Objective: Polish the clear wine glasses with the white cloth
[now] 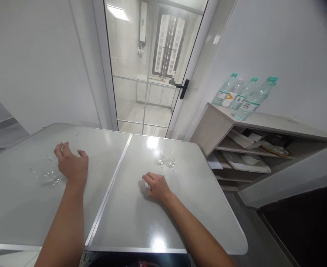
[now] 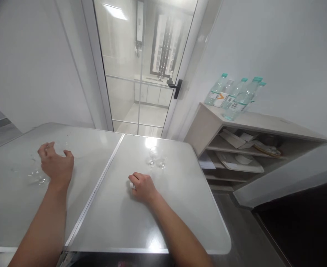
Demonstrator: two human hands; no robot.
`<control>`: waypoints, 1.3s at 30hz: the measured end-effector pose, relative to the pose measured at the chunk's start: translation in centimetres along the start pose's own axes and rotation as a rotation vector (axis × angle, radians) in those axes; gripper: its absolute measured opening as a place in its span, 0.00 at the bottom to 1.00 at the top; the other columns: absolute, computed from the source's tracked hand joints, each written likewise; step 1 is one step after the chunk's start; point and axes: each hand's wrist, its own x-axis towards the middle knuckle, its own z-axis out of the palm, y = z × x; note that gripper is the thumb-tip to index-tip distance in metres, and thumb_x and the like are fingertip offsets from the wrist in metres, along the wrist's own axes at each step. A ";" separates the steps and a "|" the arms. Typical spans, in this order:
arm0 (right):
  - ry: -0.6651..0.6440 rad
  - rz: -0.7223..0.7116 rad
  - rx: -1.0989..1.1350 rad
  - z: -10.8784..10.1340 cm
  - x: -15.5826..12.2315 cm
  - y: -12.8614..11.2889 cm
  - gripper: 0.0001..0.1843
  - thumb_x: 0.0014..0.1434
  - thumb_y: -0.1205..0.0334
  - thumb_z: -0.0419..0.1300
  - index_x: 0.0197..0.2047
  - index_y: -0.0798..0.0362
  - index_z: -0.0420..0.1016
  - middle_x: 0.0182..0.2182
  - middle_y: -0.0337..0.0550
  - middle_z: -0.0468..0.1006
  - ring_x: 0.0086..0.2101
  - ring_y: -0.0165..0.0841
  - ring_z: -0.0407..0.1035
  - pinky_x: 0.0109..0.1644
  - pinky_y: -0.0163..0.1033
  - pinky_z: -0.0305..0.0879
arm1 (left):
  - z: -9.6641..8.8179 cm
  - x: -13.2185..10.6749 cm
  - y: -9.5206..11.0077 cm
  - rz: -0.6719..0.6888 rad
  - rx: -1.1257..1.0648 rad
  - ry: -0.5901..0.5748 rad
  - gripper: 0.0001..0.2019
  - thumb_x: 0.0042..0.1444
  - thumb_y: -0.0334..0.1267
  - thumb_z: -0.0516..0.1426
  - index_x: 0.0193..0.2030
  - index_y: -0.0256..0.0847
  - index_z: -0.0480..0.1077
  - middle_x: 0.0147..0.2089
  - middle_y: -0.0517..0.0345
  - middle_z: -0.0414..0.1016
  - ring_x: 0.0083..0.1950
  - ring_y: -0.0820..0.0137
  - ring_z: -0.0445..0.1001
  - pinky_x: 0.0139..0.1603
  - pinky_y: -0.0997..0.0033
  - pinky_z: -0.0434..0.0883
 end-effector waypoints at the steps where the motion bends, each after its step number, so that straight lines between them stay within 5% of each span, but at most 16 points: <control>1: -0.011 0.010 0.004 -0.1 0.0 0.0 0.23 0.49 0.70 0.57 0.49 0.48 0.76 0.41 0.42 0.79 0.39 0.35 0.71 0.38 0.35 0.59 | 0.1 0.0 -0.1 -0.004 -0.008 0.001 0.31 0.53 0.28 0.62 0.66 0.35 0.67 0.68 0.37 0.66 0.58 0.47 0.76 0.54 0.45 0.74; 7: -0.023 0.005 0.011 -0.1 0.0 0.0 0.22 0.49 0.71 0.56 0.48 0.48 0.76 0.40 0.42 0.79 0.38 0.35 0.70 0.38 0.35 0.58 | 0.4 0.0 -0.7 -0.015 0.038 -0.042 0.21 0.54 0.30 0.63 0.56 0.37 0.75 0.64 0.44 0.66 0.44 0.59 0.76 0.45 0.55 0.73; 14: -0.025 -0.015 0.065 0.0 -0.1 0.0 0.25 0.48 0.72 0.57 0.51 0.47 0.76 0.44 0.41 0.80 0.39 0.34 0.72 0.38 0.34 0.58 | 0.4 0.0 -0.9 -0.012 -0.017 -0.071 0.08 0.56 0.32 0.65 0.43 0.38 0.78 0.61 0.50 0.63 0.33 0.73 0.65 0.38 0.66 0.65; 21: -0.023 0.002 0.160 -0.2 -0.1 -0.2 0.29 0.49 0.74 0.57 0.53 0.46 0.76 0.47 0.41 0.81 0.42 0.35 0.75 0.42 0.34 0.64 | -0.1 -0.1 1.2 0.148 -0.191 -0.048 0.03 0.59 0.29 0.62 0.41 0.37 0.76 0.64 0.49 0.65 0.28 0.79 0.60 0.40 0.65 0.70; 24: 0.123 0.023 0.378 -0.6 0.0 -0.5 0.27 0.58 0.70 0.58 0.60 0.44 0.73 0.57 0.43 0.78 0.49 0.36 0.75 0.50 0.36 0.69 | -0.1 -0.8 3.0 0.190 -0.480 -0.186 0.05 0.62 0.37 0.61 0.39 0.37 0.74 0.63 0.47 0.66 0.31 0.77 0.64 0.35 0.68 0.74; 28: 0.403 0.181 0.761 -1.5 0.3 -1.0 0.23 0.70 0.51 0.56 0.66 0.42 0.69 0.64 0.45 0.72 0.63 0.40 0.66 0.66 0.47 0.64 | 0.6 -3.1 5.3 0.119 -0.971 -0.524 0.16 0.60 0.51 0.64 0.36 0.39 0.71 0.55 0.48 0.69 0.36 0.71 0.72 0.26 0.71 0.75; 30: 0.419 0.288 0.962 -1.7 0.4 -1.2 0.25 0.70 0.42 0.55 0.65 0.40 0.68 0.63 0.43 0.73 0.65 0.41 0.65 0.67 0.49 0.63 | 1.1 -4.8 6.4 0.044 -1.136 -0.633 0.17 0.60 0.53 0.64 0.36 0.39 0.71 0.55 0.47 0.68 0.34 0.73 0.72 0.24 0.70 0.74; 32: 0.317 0.344 1.199 -1.7 0.6 -1.4 0.31 0.67 0.35 0.55 0.66 0.41 0.68 0.59 0.44 0.77 0.59 0.42 0.70 0.61 0.48 0.69 | 1.5 -6.6 7.5 0.000 -1.250 -0.740 0.18 0.59 0.53 0.65 0.36 0.39 0.71 0.57 0.46 0.68 0.33 0.74 0.72 0.23 0.70 0.74; 35: 0.147 0.405 1.504 -1.3 0.7 -1.7 0.32 0.63 0.31 0.58 0.59 0.45 0.70 0.46 0.45 0.82 0.38 0.37 0.76 0.41 0.40 0.72 | 1.8 -8.8 8.9 -0.022 -1.317 -0.875 0.18 0.59 0.53 0.66 0.35 0.39 0.71 0.59 0.45 0.67 0.38 0.71 0.74 0.24 0.70 0.76; 39: 0.178 0.480 1.669 -0.6 1.1 -1.8 0.23 0.58 0.40 0.69 0.44 0.47 0.68 0.32 0.37 0.80 0.26 0.31 0.69 0.30 0.34 0.63 | 2.2 -11.0 10.1 -0.153 -1.350 -0.900 0.19 0.59 0.54 0.66 0.48 0.43 0.72 0.66 0.44 0.66 0.36 0.75 0.73 0.32 0.68 0.79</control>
